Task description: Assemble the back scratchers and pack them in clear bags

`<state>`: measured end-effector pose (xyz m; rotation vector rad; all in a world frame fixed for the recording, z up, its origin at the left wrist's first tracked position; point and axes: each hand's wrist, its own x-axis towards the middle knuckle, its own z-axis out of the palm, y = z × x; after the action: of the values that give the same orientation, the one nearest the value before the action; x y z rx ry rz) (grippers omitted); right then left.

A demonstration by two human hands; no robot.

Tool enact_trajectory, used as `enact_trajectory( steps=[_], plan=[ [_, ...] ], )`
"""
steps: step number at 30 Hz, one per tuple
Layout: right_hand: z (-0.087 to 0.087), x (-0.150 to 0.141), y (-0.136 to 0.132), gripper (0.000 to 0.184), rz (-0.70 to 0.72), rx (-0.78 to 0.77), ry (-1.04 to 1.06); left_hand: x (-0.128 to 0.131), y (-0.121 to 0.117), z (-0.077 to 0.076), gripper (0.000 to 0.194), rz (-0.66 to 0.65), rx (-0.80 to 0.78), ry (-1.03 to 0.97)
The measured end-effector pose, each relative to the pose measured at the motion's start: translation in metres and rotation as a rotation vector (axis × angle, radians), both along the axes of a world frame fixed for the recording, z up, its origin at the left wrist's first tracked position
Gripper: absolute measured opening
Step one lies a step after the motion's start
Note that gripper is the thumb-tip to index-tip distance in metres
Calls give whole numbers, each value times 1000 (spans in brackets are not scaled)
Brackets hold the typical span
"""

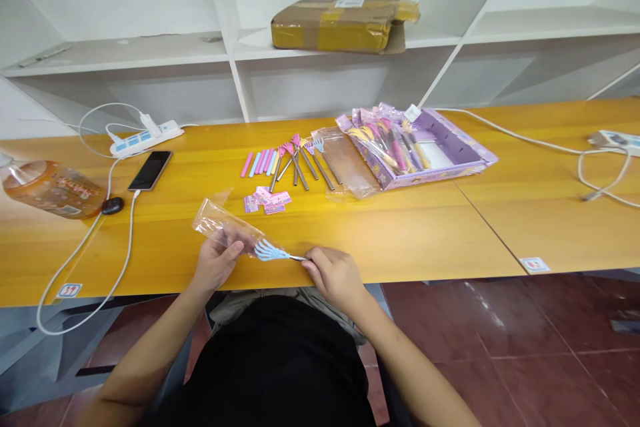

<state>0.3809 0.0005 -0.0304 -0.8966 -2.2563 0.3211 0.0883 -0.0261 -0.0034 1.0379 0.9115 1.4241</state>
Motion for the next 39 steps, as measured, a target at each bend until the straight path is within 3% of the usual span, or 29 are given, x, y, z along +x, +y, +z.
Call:
enact_trajectory(
  steps=[5, 13, 27, 34, 39],
  plan=[
    [-1, 1, 0, 37, -2, -22, -2, 0, 1, 7, 47, -3, -30, -53],
    [1, 1, 0, 37, -3, -45, 27, 0, -1, -2, 49, -17, -53, -11],
    [10, -1, -3, 36, -2, -70, -6, 0, -1, 2, 48, 7, -150, 26],
    [18, -4, -8, 38, 29, -69, -39, 1, -1, 9, 43, -89, -152, 15],
    [18, -5, -10, 32, 33, -131, -21, 0, 0, 8, 41, -74, -170, 58]
  ],
)
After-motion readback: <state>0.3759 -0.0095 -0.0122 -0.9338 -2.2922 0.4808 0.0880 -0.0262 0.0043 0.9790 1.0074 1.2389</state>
